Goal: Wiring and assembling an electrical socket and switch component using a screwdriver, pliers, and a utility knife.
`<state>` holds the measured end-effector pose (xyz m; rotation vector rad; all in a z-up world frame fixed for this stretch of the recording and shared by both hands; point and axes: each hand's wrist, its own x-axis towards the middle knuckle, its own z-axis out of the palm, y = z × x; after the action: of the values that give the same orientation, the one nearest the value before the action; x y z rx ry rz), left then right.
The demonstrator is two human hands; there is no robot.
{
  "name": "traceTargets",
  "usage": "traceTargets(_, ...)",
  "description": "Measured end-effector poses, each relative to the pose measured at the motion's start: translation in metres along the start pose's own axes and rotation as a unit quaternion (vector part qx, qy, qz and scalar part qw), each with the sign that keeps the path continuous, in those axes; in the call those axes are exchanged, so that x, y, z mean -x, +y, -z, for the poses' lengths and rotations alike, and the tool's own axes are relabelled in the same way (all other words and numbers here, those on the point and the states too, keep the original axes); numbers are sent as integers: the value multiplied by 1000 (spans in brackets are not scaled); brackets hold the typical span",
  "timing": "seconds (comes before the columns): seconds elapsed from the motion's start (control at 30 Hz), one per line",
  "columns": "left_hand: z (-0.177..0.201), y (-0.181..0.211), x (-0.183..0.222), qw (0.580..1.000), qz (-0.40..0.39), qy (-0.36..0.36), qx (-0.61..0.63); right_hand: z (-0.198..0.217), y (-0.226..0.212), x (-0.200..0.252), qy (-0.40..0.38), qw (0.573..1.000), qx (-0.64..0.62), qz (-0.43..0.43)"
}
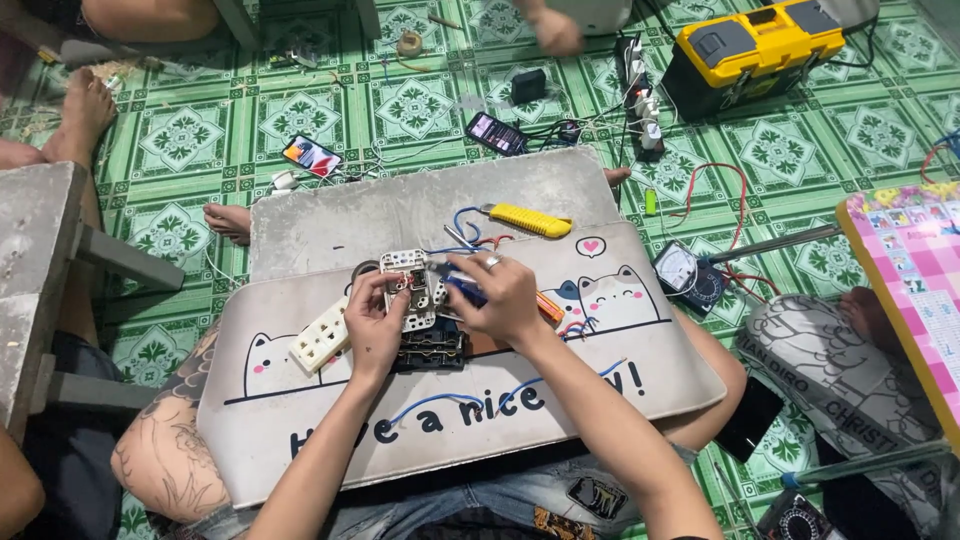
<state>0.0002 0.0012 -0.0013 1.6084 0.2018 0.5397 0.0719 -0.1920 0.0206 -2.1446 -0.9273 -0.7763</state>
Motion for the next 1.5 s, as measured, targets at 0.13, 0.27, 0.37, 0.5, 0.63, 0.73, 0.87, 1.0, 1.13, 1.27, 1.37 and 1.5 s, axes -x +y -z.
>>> traceTargets(0.13,2,-1,2,1000,13,2,-7,5,33,-18,-34,985,21,-171)
traceTargets(0.27,0,3,1,1000,14,1,-11,-7,131,-38,-85,924,204,-312)
traceTargets(0.37,0,2,1,1000,15,2,-15,-4,180,-53,-93,894,261,-351)
traceTargets(0.5,-1,6,1,1000,3,10,-30,3,211,-65,-121,877,308,-349)
traceTargets(0.63,-2,7,3,999,-2,12,-39,-9,248,-71,-130,889,299,-322)
traceTargets(0.73,-3,9,1,999,-1,16,-46,-15,262,-86,-163,875,335,-308)
traceTargets(0.87,-3,14,2,999,-1,13,-50,-17,269,-93,-179,865,351,-312)
traceTargets(1.0,-2,14,2,999,0,12,-47,-13,265,-98,-188,865,351,-305)
traceTargets(1.13,-3,11,2,999,6,12,-42,-3,255,-95,-188,874,345,-287)
traceTargets(1.27,-2,10,1,999,5,12,-46,-1,222,-79,-151,912,262,-277)
traceTargets(1.37,-2,9,2,999,1,13,-40,14,141,-65,-103,958,149,-224)
traceTargets(1.5,-2,0,1,999,-13,17,-47,7,55,-33,-104,974,-9,-201)
